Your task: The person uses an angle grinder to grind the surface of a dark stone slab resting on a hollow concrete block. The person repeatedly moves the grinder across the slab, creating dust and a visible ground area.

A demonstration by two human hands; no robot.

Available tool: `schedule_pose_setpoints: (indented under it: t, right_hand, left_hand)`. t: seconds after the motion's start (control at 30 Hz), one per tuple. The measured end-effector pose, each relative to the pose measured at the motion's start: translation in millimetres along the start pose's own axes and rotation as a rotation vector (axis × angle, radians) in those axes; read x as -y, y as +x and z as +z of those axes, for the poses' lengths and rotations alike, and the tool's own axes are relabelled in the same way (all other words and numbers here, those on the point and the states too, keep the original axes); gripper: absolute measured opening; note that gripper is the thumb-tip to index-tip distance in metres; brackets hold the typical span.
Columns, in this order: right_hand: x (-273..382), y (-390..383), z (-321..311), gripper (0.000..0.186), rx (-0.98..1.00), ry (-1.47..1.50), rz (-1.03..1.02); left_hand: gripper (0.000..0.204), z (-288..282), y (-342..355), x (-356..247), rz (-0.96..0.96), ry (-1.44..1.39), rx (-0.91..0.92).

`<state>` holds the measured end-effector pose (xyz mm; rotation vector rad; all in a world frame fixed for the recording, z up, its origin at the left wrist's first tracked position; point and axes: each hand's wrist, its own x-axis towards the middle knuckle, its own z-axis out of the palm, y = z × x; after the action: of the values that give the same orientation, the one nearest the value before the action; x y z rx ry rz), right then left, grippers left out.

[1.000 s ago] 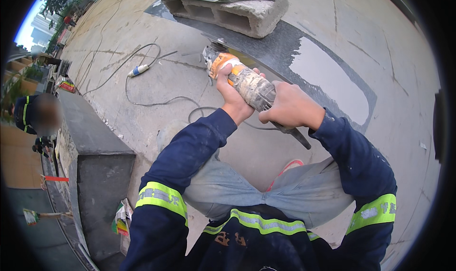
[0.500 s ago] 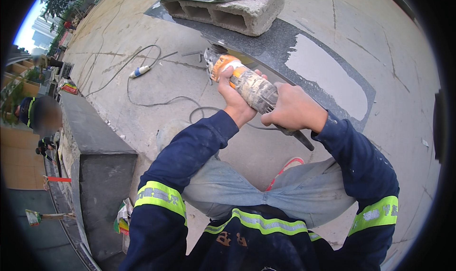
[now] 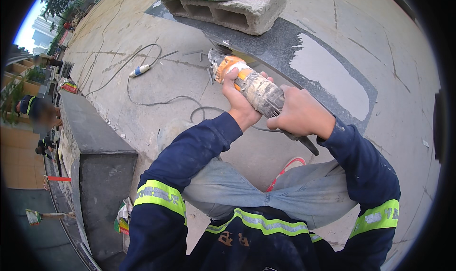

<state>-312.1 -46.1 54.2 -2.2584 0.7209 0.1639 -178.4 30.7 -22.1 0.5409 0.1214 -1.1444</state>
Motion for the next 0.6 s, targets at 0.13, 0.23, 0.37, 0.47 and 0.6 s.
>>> schedule_pose_setpoints:
  t: [0.13,0.23,0.37,0.47,0.6]
  right_hand:
    - [0.5,-4.6,-1.0,0.055,-0.006,-0.002,0.009]
    - [-0.1,-5.6,-1.2,0.056,0.014,0.021,0.009]
    - [-0.3,-7.0,-1.0,0.057,-0.006,-0.002,0.022]
    - [1.3,-5.7,-1.1,0.057,0.008,0.009,0.029]
    - [1.5,-3.4,-0.8,0.056,0.008,0.001,0.025]
  left_hand:
    - [0.055,0.1,-1.2,3.1,-0.005,-0.011,-0.015]
    - [0.054,1.9,-3.4,4.4,0.005,-0.010,-0.020]
    - [0.053,3.5,-4.5,6.4,0.004,-0.016,-0.018]
    - [0.053,1.6,-3.5,4.7,0.001,-0.018,-0.006]
    - [0.054,0.7,-2.2,3.7,0.000,-0.012,-0.006]
